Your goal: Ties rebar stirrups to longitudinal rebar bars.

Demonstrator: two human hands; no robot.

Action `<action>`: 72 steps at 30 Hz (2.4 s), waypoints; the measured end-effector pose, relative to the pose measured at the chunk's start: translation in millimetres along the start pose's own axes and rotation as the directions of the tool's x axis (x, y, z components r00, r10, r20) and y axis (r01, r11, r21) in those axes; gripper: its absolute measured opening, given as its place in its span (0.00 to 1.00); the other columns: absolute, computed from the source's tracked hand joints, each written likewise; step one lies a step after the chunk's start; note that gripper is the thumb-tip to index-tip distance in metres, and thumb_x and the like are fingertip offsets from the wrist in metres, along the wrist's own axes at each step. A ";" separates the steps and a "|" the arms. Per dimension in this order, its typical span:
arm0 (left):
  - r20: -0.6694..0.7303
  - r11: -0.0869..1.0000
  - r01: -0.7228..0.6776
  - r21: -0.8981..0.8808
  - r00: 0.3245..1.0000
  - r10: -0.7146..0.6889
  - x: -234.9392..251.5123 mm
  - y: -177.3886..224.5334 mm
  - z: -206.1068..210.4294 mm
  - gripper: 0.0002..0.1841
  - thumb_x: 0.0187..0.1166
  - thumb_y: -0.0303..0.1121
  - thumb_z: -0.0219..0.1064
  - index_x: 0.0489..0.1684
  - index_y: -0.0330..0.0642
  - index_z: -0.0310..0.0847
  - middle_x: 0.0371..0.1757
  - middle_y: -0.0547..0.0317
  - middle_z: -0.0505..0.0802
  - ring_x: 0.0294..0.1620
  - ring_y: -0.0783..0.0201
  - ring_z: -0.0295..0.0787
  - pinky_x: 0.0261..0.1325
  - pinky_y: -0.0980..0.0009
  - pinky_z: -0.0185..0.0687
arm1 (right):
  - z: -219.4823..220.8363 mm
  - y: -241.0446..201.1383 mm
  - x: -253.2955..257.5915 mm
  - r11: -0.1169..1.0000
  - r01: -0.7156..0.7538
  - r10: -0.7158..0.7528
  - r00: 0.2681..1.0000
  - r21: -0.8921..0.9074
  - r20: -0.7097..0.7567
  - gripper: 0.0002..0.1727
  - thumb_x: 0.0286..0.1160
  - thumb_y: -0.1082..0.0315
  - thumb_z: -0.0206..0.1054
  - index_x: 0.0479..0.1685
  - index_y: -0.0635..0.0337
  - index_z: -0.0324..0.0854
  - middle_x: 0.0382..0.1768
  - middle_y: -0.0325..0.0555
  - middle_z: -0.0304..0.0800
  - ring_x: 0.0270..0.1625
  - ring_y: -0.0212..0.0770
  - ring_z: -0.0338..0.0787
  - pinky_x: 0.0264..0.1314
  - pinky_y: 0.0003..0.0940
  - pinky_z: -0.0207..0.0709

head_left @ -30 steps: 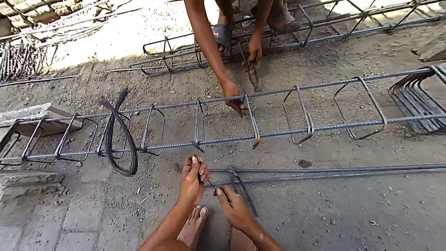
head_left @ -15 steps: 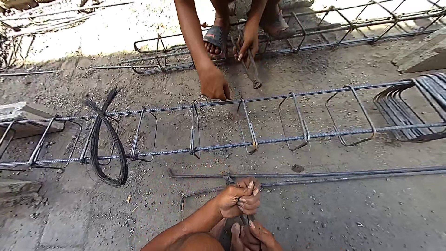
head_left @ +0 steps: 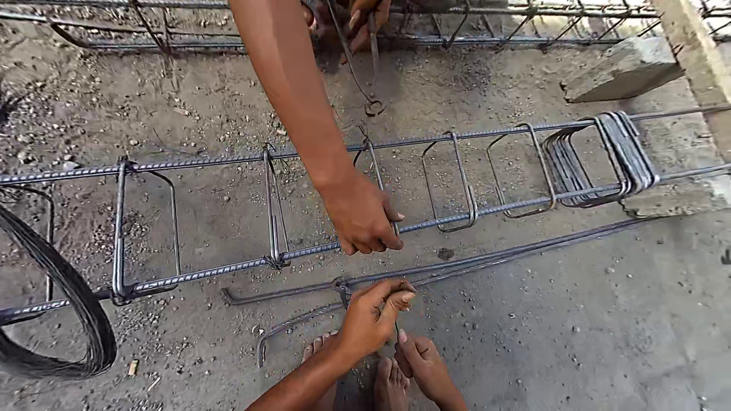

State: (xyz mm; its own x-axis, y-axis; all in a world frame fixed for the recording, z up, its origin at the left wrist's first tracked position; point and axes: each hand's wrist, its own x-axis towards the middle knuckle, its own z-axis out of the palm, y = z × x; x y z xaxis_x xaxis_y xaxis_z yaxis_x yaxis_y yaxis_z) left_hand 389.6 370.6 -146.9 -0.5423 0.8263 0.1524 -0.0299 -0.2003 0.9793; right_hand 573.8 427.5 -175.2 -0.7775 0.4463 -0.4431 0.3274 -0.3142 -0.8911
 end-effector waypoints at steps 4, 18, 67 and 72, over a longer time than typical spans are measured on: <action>-0.045 1.000 -0.001 -0.031 0.999 0.000 7.3 2.7 -3.0 0.16 0.92 0.30 0.54 0.44 0.26 0.85 0.31 0.60 0.93 0.32 0.75 0.90 0.43 0.75 0.90 | -11.2 -12.4 8.9 0.986 0.053 -0.037 0.994 -0.159 0.101 0.31 0.90 0.41 0.51 0.12 0.43 0.67 0.09 0.22 0.61 0.13 0.19 0.63 0.19 0.20 0.59; -0.005 0.959 0.144 -0.242 0.989 -0.150 -46.1 20.3 -64.2 0.19 0.89 0.52 0.56 0.38 0.54 0.91 0.29 0.73 0.92 0.30 0.79 0.88 0.41 0.79 0.86 | 16.5 -5.1 58.9 0.958 0.232 -0.082 0.782 -0.166 0.618 0.30 0.92 0.49 0.51 0.21 0.60 0.77 0.14 0.28 0.66 0.20 0.19 0.65 0.25 0.20 0.60; -0.015 0.651 -0.069 0.756 0.992 0.123 8.9 45.0 -77.3 0.18 0.87 0.45 0.64 0.59 0.39 0.86 0.55 0.56 0.95 0.60 0.66 0.89 0.67 0.66 0.82 | -20.3 20.8 37.1 0.962 0.133 -0.089 0.978 -0.239 0.187 0.27 0.88 0.47 0.56 0.18 0.51 0.79 0.13 0.22 0.68 0.18 0.13 0.66 0.22 0.14 0.61; -0.031 0.487 0.004 0.873 0.998 0.046 68.0 34.3 -64.3 0.34 0.74 0.61 0.71 0.64 0.38 0.85 0.60 0.45 0.91 0.63 0.46 0.87 0.63 0.48 0.84 | -21.8 19.6 48.0 0.916 0.085 -0.073 0.996 -0.391 0.046 0.27 0.88 0.47 0.54 0.16 0.48 0.75 0.11 0.23 0.64 0.15 0.17 0.63 0.20 0.18 0.58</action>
State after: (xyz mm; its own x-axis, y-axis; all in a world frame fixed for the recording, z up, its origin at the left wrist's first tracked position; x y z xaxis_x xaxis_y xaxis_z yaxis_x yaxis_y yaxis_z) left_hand 297.7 386.1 -111.5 -0.5688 0.7994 0.1936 0.7164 0.3660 0.5940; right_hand 554.6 461.1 -216.1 -0.8233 0.4287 -0.3719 0.4439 0.0781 -0.8927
